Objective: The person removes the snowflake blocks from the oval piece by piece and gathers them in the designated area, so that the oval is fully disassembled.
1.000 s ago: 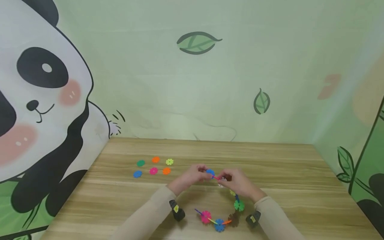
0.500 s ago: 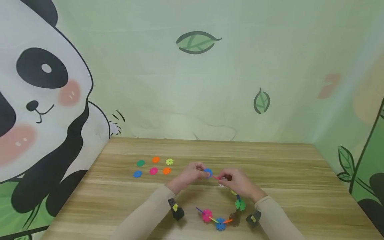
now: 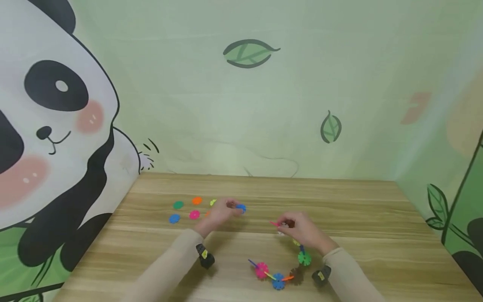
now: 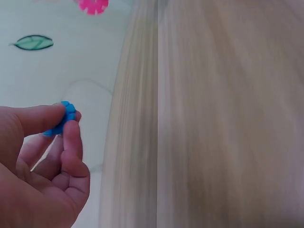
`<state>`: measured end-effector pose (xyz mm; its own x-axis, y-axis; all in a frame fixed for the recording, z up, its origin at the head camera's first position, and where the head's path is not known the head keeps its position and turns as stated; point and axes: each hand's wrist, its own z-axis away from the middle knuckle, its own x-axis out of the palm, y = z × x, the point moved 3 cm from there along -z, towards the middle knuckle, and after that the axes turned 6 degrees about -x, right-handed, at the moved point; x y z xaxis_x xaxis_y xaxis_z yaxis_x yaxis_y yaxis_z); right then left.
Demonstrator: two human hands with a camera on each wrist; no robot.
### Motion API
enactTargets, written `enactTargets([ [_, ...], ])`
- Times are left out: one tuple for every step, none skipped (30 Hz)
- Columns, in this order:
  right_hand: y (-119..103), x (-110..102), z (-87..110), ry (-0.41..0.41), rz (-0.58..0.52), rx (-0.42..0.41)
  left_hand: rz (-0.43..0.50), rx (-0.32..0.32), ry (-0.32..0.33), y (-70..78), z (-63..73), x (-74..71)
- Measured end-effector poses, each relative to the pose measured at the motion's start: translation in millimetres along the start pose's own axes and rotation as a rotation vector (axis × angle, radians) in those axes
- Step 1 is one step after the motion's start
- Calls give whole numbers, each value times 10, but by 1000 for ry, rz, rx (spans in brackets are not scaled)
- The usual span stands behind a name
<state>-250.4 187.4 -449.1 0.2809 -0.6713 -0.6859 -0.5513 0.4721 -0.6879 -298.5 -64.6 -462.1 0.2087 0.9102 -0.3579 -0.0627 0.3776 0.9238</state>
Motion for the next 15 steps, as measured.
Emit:
enactTargets([
  [-1,-5,3,0,-1,0,-25,-8,9,-13,-6,-32],
  [-3,-7,6,0,-2,-4,-44,-16,14,-31,-16,-58],
  [-6,-11,9,1,-3,-4,-62,-25,20,-50,-28,-85],
  [-5,-13,12,3,-2,-3,-78,-35,27,-72,-41,-108],
  [-4,-16,15,5,-1,-5,-79,-46,27,-92,-54,-133],
  [-3,-18,19,7,-1,-6,-83,-53,32,-108,-64,-155],
  [-2,-20,23,9,-3,-9,-91,-54,38,-125,-77,-173],
  [-2,-22,27,11,-4,-12,-92,-58,41,-143,-88,-191],
  [-1,-23,30,14,-4,-11,-95,-61,41,-161,-96,-209],
  [0,-24,32,17,-2,-13,-100,-61,40,-177,-103,-228],
  [1,-23,33,18,1,-14,-105,-69,38,-194,-109,-246],
  [-3,-23,34,17,4,-13,-117,-72,40,-213,-116,-263],
  [-6,-24,35,18,7,-13,-135,-71,44,-233,-125,-280],
  [-8,-23,36,18,14,-11,-155,-73,50,-248,-130,-298],
  [-12,-25,37,17,21,-10,-185,-68,57,-259,-135,-315],
])
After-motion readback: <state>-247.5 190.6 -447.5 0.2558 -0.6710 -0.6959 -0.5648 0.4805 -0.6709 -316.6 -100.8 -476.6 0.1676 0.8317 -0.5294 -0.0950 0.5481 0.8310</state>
